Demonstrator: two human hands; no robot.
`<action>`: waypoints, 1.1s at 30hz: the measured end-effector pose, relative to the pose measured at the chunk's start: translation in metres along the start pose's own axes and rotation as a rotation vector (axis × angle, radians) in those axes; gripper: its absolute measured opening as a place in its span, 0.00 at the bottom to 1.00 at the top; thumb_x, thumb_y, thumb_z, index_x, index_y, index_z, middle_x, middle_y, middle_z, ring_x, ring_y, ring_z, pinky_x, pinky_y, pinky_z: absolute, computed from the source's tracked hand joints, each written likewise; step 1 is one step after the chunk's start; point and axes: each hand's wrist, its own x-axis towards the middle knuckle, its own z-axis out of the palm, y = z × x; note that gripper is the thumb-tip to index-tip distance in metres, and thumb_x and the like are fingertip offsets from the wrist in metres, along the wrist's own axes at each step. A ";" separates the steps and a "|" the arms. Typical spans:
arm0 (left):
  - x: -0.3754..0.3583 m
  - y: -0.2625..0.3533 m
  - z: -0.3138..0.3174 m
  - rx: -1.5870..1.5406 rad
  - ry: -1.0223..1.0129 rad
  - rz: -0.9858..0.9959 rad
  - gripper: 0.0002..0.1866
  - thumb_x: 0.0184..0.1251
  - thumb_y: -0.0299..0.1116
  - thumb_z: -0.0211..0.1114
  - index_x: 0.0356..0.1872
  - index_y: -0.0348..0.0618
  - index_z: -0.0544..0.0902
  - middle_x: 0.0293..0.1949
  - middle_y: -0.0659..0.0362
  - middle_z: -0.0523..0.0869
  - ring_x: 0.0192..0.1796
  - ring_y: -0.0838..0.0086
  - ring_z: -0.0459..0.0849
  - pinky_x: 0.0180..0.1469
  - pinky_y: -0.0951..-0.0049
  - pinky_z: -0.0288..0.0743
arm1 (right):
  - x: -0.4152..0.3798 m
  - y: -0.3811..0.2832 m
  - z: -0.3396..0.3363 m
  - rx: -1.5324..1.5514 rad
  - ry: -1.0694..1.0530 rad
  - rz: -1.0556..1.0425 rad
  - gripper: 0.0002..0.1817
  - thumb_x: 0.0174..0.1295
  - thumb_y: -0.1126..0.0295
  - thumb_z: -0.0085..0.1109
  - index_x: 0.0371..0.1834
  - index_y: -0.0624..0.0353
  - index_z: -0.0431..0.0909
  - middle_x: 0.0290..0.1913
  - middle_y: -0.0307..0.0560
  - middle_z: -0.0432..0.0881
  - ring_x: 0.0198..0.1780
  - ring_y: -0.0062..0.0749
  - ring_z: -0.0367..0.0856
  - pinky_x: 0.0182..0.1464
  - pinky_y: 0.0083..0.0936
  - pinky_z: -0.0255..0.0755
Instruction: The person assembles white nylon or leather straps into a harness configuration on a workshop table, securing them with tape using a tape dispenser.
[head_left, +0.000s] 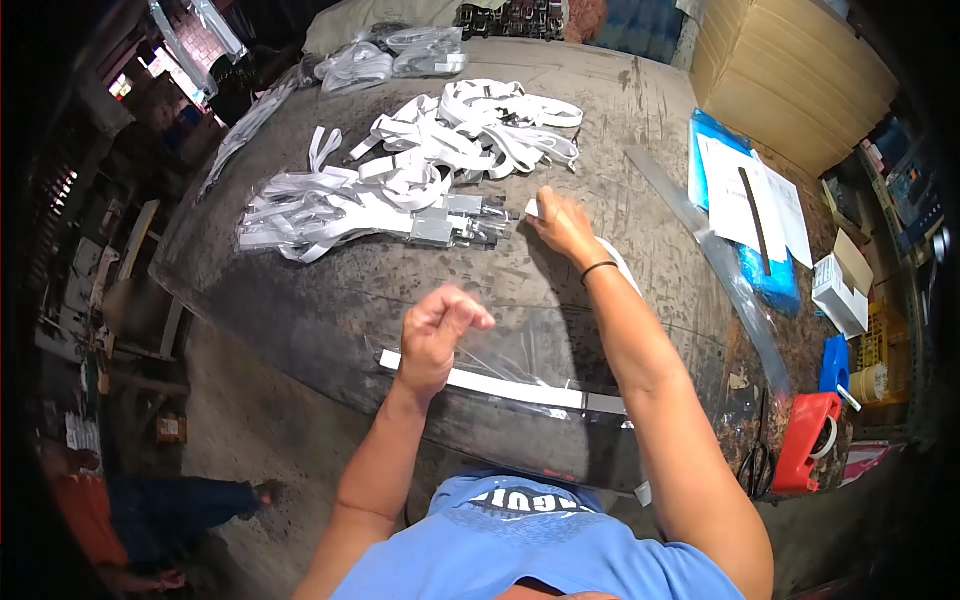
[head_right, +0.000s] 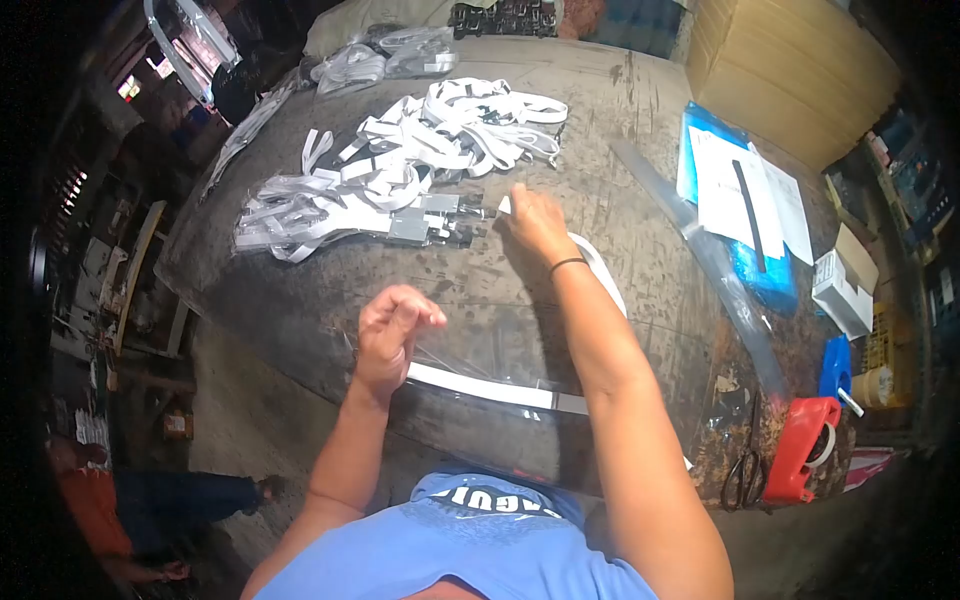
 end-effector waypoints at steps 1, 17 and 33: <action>0.004 -0.002 0.000 -0.002 0.066 -0.083 0.11 0.74 0.36 0.62 0.34 0.40 0.79 0.33 0.56 0.82 0.39 0.71 0.83 0.47 0.68 0.77 | -0.004 0.000 -0.005 -0.001 0.000 0.002 0.22 0.61 0.61 0.64 0.55 0.55 0.70 0.46 0.59 0.81 0.50 0.61 0.79 0.49 0.48 0.74; 0.050 0.008 0.015 -0.139 -0.209 -0.159 0.10 0.72 0.36 0.65 0.39 0.38 0.84 0.37 0.62 0.85 0.36 0.78 0.81 0.42 0.75 0.76 | -0.137 -0.101 -0.143 0.262 0.258 -0.478 0.21 0.60 0.75 0.63 0.57 0.57 0.71 0.45 0.51 0.79 0.43 0.52 0.82 0.43 0.37 0.78; 0.011 0.052 0.035 0.298 -0.133 0.099 0.08 0.67 0.32 0.69 0.35 0.37 0.87 0.39 0.60 0.85 0.42 0.79 0.82 0.43 0.78 0.76 | -0.172 -0.118 -0.150 0.490 0.330 -0.377 0.10 0.63 0.73 0.62 0.47 0.60 0.81 0.41 0.52 0.84 0.41 0.44 0.85 0.42 0.30 0.77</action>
